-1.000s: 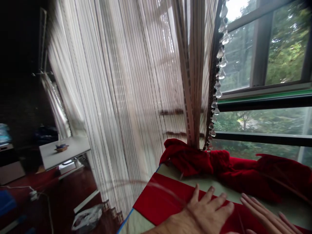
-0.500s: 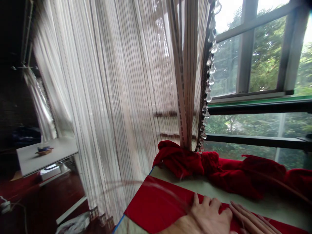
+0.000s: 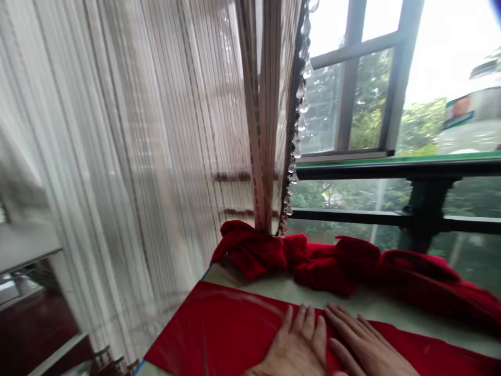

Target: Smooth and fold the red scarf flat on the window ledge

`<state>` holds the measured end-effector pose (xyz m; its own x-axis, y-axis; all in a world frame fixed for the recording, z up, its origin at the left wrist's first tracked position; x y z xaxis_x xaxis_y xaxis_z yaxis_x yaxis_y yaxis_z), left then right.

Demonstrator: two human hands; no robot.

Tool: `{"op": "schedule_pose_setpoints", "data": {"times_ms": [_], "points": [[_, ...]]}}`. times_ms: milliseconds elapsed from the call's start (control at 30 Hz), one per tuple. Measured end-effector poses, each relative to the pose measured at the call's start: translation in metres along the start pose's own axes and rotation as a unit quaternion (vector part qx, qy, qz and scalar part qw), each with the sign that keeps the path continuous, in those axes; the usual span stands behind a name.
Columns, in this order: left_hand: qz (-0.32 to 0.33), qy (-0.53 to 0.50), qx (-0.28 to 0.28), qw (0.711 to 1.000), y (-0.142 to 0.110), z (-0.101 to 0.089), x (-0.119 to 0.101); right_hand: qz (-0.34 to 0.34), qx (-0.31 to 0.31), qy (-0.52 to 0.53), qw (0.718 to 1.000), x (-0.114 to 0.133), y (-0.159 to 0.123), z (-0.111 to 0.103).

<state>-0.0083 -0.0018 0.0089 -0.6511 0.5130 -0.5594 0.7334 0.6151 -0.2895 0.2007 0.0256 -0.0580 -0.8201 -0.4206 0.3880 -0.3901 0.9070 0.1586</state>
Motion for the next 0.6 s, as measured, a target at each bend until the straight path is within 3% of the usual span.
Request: {"op": "schedule_pose_setpoints", "data": {"times_ms": [100, 200, 300, 500, 600], "points": [[-0.058, 0.050, -0.042, 0.996, -0.004, -0.001, -0.007, 0.032, 0.121, -0.014, 0.992, 0.050, -0.007, -0.039], [-0.058, 0.087, -0.070, 0.992, -0.008, -0.009, -0.008, 0.037, 0.124, 0.002, 0.992, 0.072, -0.007, -0.056], [-0.036, 0.101, -0.077, 0.991, -0.007, -0.011, -0.006, 0.039, 0.108, 0.011, 0.993, 0.070, -0.009, -0.058], [-0.008, 0.088, -0.061, 0.994, -0.010, 0.006, -0.008, 0.029, 0.099, 0.016, 0.995, 0.061, -0.008, -0.055], [-0.007, 0.068, -0.065, 0.995, -0.018, -0.002, -0.014, 0.026, 0.095, 0.016, 0.995, 0.055, -0.006, -0.051]]}}
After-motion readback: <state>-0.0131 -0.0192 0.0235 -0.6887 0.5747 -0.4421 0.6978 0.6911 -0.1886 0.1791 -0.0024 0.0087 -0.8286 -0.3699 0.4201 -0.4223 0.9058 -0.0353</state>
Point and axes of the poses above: each hand's wrist, its own y-axis towards the middle knuckle, its own z-axis out of the palm, x = y × z, the point moved 2 cm from there along y, towards the middle knuckle, and after that the axes turned 13 degrees about x, right-handed, at the moved point
